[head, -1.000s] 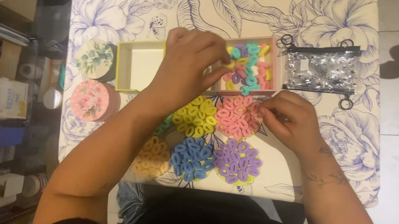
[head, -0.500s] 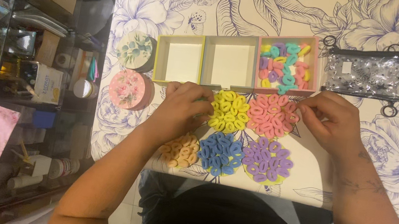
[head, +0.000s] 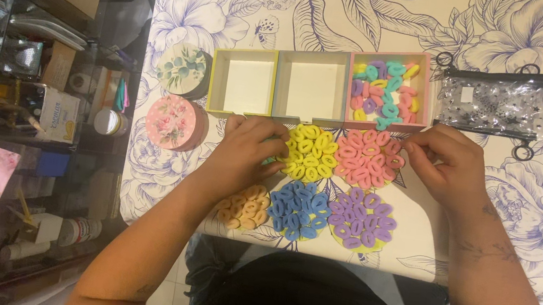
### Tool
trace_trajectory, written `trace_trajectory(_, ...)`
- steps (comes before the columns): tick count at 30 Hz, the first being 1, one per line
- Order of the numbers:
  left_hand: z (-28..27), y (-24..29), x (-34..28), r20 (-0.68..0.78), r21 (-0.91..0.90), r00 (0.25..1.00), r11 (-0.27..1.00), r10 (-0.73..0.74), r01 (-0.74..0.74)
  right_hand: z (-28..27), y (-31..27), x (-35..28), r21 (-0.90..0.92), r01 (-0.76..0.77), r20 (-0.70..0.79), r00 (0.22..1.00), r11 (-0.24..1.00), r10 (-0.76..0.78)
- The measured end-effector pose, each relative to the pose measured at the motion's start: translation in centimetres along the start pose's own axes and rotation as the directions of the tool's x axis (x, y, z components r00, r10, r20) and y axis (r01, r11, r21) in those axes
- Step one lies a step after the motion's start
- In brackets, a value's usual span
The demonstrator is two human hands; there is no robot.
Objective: The person sorts colorful foam flower-shaped craft items by color into a small pink box with compartments. They pick up items from piles on the table and place them into the box, working with both hands.
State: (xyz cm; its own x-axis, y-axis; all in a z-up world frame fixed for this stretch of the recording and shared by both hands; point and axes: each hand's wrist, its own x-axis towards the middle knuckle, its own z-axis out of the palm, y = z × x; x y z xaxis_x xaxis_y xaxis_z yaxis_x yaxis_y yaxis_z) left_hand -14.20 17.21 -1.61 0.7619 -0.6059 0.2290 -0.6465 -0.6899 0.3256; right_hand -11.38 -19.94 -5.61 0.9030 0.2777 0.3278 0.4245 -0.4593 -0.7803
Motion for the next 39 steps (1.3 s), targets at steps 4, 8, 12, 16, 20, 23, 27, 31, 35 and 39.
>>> trace_trajectory(4,-0.6,0.5,0.5,-0.013,0.006,1.0,1.0,-0.014,0.014,0.0,0.4,0.1,0.005,0.016,0.0,1.0,1.0,-0.016)
trace_trajectory(8,-1.4,1.4,2.9,-0.039,-0.041,0.996,0.996,-0.077,0.075,0.0,0.3,0.4,0.072,0.025,-0.039,0.999,0.997,-0.023)
trace_trajectory(12,-1.1,2.6,7.8,-0.077,-0.042,0.997,0.999,-0.014,0.01,-0.1,-0.1,0.6,0.067,0.062,-0.042,0.997,0.996,-0.059)
trace_trajectory(16,-0.2,2.3,13.5,-0.072,0.02,0.997,1.0,0.004,-0.003,-0.3,0.3,0.7,0.033,0.069,-0.047,0.997,0.997,-0.067)
trace_trajectory(20,3.2,0.9,18.2,0.015,0.144,0.998,0.987,-0.068,0.065,-0.5,0.4,0.8,0.071,0.085,-0.075,0.994,0.994,-0.079)
trace_trajectory(23,5.6,-0.4,20.4,0.031,0.194,0.999,0.98,-0.044,0.037,-0.4,-0.2,1.2,0.084,0.098,-0.069,0.993,0.992,-0.093)
trace_trajectory(27,4.8,0.3,21.3,0.104,0.206,0.994,0.979,-0.03,0.008,-0.6,-1.0,1.6,0.105,0.117,-0.028,0.993,0.987,-0.115)
trace_trajectory(31,5.7,-0.4,21.1,0.111,0.189,0.994,0.982,-0.008,-0.013,-0.6,-0.7,1.4,0.097,0.126,-0.02,0.992,0.987,-0.125)
trace_trajectory(35,4.1,-0.3,20.2,-0.038,0.058,0.997,0.997,0.061,-0.059,-0.8,-0.8,1.3,0.09,0.113,-0.015,0.994,0.99,-0.112)
trace_trajectory(39,0.0,0.6,18.0,-0.181,-0.054,0.977,0.991,0.114,-0.126,-1.2,-1.3,0.9,0.054,0.067,0.026,0.997,0.996,-0.068)
